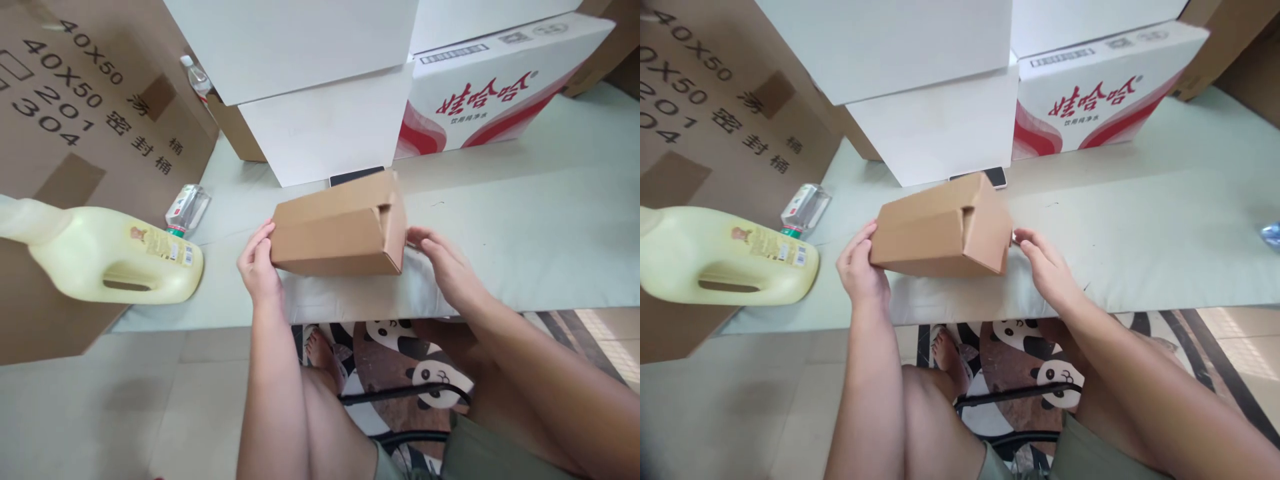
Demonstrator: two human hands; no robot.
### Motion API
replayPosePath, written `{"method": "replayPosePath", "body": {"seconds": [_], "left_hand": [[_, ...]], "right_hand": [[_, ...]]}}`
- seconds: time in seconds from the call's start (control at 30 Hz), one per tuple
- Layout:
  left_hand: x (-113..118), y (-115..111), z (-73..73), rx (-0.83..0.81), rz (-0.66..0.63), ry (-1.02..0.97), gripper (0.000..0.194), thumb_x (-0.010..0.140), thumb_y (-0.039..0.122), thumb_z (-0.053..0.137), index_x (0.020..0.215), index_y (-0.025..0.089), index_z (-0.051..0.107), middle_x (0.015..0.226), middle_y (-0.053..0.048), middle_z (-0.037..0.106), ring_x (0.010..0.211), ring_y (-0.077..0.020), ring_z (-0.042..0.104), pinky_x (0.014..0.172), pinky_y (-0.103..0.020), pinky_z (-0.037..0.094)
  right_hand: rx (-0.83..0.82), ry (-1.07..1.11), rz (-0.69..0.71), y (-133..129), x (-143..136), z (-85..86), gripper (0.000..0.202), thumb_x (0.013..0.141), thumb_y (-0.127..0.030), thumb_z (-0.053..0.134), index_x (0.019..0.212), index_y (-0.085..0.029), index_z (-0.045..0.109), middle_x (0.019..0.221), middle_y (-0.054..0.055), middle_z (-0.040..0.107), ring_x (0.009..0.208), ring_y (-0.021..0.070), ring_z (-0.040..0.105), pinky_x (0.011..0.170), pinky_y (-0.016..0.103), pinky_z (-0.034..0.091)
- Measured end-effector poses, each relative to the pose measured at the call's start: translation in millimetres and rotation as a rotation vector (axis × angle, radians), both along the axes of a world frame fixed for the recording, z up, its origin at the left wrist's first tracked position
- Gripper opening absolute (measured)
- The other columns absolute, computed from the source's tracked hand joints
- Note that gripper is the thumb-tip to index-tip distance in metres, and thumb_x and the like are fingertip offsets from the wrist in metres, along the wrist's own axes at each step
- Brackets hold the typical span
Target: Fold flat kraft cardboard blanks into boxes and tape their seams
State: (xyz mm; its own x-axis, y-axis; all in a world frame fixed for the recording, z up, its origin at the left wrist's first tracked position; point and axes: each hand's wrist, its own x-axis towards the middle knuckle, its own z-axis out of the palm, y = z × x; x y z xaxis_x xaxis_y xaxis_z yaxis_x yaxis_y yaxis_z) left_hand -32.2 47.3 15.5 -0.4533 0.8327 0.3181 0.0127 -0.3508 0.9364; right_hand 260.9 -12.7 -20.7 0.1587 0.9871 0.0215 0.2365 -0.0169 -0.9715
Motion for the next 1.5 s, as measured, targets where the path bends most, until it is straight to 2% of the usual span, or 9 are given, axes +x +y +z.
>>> {"method": "replayPosePath", "body": {"seconds": [0.2,0.37,0.5,0.67,0.8,0.93,1.17,1.33,1.5], "left_hand": [[-3,2,-3.8,-0.182,0.022,-0.211,0.016,0.080,0.024,0.065,0.091,0.024,0.077,0.121,-0.004,0.072,0.116,-0.0188,0.064,0.087,-0.025,0.053],[5,-6,-10.6,-0.684,-0.452,-0.331,0.043,0.087,0.058,0.058,0.093,0.018,0.074,0.089,-0.010,0.073,0.069,-0.0189,0.066,0.050,-0.024,0.045],[11,-17,-9.3,-0.924,-0.798,-0.075,0.070,0.080,0.081,0.049,0.098,0.017,0.071,0.079,-0.012,0.072,0.053,-0.0185,0.063,0.042,-0.025,0.034],[15,-21,-6.0,-0.996,-1.104,0.410,0.069,0.082,0.079,0.049,0.085,0.013,0.069,0.090,-0.012,0.075,0.047,-0.0114,0.057,0.044,-0.025,0.027],[15,-8,-13.5,-0.784,-0.728,0.377,0.049,0.078,0.065,0.066,0.097,0.019,0.070,0.107,-0.012,0.073,0.077,-0.0210,0.068,0.059,-0.031,0.046],[10,4,-17.6,-0.183,-0.224,0.076,0.067,0.083,0.073,0.054,0.131,0.027,0.057,0.150,-0.012,0.051,0.137,-0.0291,0.049,0.104,-0.042,0.046],[-3,4,-15.0,-0.053,-0.195,0.310,0.052,0.078,0.062,0.068,0.116,0.027,0.063,0.161,-0.007,0.032,0.153,-0.0311,0.024,0.121,-0.045,0.028],[-6,1,-18.8,-0.033,-0.184,0.365,0.051,0.080,0.063,0.064,0.116,0.026,0.059,0.155,-0.010,0.038,0.153,-0.0316,0.023,0.121,-0.047,0.028],[1,2,-20.9,-0.031,-0.248,0.378,0.053,0.082,0.066,0.062,0.119,0.027,0.058,0.154,-0.011,0.038,0.151,-0.0318,0.028,0.120,-0.048,0.030]], "right_hand": [[0.112,0.013,0.353,-8,-12,13.8,0.059,0.094,-0.063,0.048,0.148,-0.039,0.047,0.162,-0.002,0.039,0.153,0.0270,0.029,0.127,0.054,0.022],[0.286,-0.030,0.378,-11,-22,17.8,0.065,0.096,-0.060,0.048,0.156,-0.048,0.026,0.169,-0.011,0.013,0.157,0.0251,0.014,0.127,0.055,0.019],[0.359,-0.063,0.315,-13,-21,21.4,0.058,0.096,-0.056,0.052,0.151,-0.045,0.040,0.169,-0.010,0.020,0.158,0.0243,0.010,0.129,0.051,0.019],[0.475,0.077,0.176,-12,-16,17.4,0.034,0.099,-0.047,0.049,0.128,-0.037,0.064,0.159,-0.001,0.043,0.151,0.0278,0.033,0.124,0.054,0.030],[0.465,-0.007,0.145,-10,-23,18.8,0.028,0.097,-0.038,0.056,0.122,-0.033,0.067,0.151,0.005,0.052,0.144,0.0281,0.045,0.116,0.052,0.041],[0.540,-0.090,0.343,-10,-47,28.1,0.027,0.097,-0.034,0.055,0.121,-0.028,0.067,0.147,0.010,0.055,0.139,0.0270,0.050,0.114,0.049,0.044],[0.469,-0.087,0.363,-1,-49,31.1,0.038,0.103,-0.038,0.037,0.134,-0.025,0.056,0.145,0.011,0.057,0.135,0.0245,0.054,0.111,0.046,0.046],[-0.022,-0.752,-0.005,20,-7,20.6,0.045,0.090,-0.030,0.052,0.131,-0.014,0.058,0.127,0.021,0.064,0.113,0.0371,0.062,0.094,0.052,0.049],[-0.312,-0.913,0.105,32,10,18.5,0.063,0.085,-0.025,0.052,0.147,-0.011,0.044,0.106,0.019,0.071,0.095,0.0333,0.065,0.077,0.041,0.049]]}}
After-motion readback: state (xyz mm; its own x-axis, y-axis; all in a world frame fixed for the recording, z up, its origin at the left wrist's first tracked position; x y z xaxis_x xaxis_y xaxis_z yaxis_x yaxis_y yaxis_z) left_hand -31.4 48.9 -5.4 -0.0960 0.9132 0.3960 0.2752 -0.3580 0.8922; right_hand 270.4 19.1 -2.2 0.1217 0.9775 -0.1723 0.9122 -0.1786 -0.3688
